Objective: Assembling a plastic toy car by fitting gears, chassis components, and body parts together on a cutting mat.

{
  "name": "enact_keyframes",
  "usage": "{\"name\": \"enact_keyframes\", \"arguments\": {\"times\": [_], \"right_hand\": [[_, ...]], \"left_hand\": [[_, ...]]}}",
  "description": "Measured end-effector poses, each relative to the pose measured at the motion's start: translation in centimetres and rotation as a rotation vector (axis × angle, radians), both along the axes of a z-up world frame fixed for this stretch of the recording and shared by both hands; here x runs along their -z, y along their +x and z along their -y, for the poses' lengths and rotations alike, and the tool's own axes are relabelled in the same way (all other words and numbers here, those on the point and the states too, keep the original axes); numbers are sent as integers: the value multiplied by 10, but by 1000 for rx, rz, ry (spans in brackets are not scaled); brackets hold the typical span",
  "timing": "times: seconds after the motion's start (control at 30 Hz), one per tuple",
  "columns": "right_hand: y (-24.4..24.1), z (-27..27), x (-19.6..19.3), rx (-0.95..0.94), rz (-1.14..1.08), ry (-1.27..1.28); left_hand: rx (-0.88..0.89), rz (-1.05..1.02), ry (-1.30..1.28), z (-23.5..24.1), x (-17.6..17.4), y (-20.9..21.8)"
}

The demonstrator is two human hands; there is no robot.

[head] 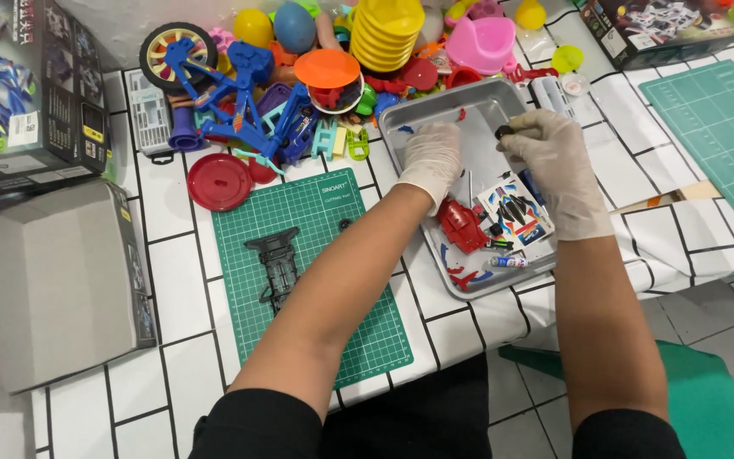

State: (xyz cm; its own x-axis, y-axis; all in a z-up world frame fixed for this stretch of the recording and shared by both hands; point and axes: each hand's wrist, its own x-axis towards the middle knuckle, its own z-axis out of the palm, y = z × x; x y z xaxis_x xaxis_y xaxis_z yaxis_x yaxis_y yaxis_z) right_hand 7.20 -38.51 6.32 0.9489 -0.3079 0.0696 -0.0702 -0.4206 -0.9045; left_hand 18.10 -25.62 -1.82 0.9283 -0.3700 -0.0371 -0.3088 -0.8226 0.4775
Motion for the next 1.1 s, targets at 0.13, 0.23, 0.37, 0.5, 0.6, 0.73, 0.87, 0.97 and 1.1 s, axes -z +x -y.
{"name": "enact_keyframes", "arguments": {"times": [0.13,0.23,0.37,0.5,0.6,0.73,0.87,0.97,1.1], "right_hand": [[-24,-6,-8,-56,8,166],[-38,-23,-8,-154,9,127],[-48,-65,9,-305,173,271],[-54,-119,16,-423,379,178],[-71,-173,7,-472,473,169],[-74,-214,41,-482,460,254],[-79,-230,49,-495,585,98],[-81,-234,52,-483,640,62],[-79,-235,60,-461,660,66]], "left_hand": [[-36,19,-249,-12,-8,-4],[-88,-97,-447,-50,-43,-30],[-14,-190,-1023,-121,-80,-87],[-70,-356,-1261,-190,-73,-140],[-156,-357,-1325,-234,-64,-168],[-194,-337,-1390,-266,-49,-185],[-181,-336,-1412,-276,-31,-190],[-172,-330,-1423,-277,-27,-191],[-180,-304,-1392,-277,-28,-191]]}}
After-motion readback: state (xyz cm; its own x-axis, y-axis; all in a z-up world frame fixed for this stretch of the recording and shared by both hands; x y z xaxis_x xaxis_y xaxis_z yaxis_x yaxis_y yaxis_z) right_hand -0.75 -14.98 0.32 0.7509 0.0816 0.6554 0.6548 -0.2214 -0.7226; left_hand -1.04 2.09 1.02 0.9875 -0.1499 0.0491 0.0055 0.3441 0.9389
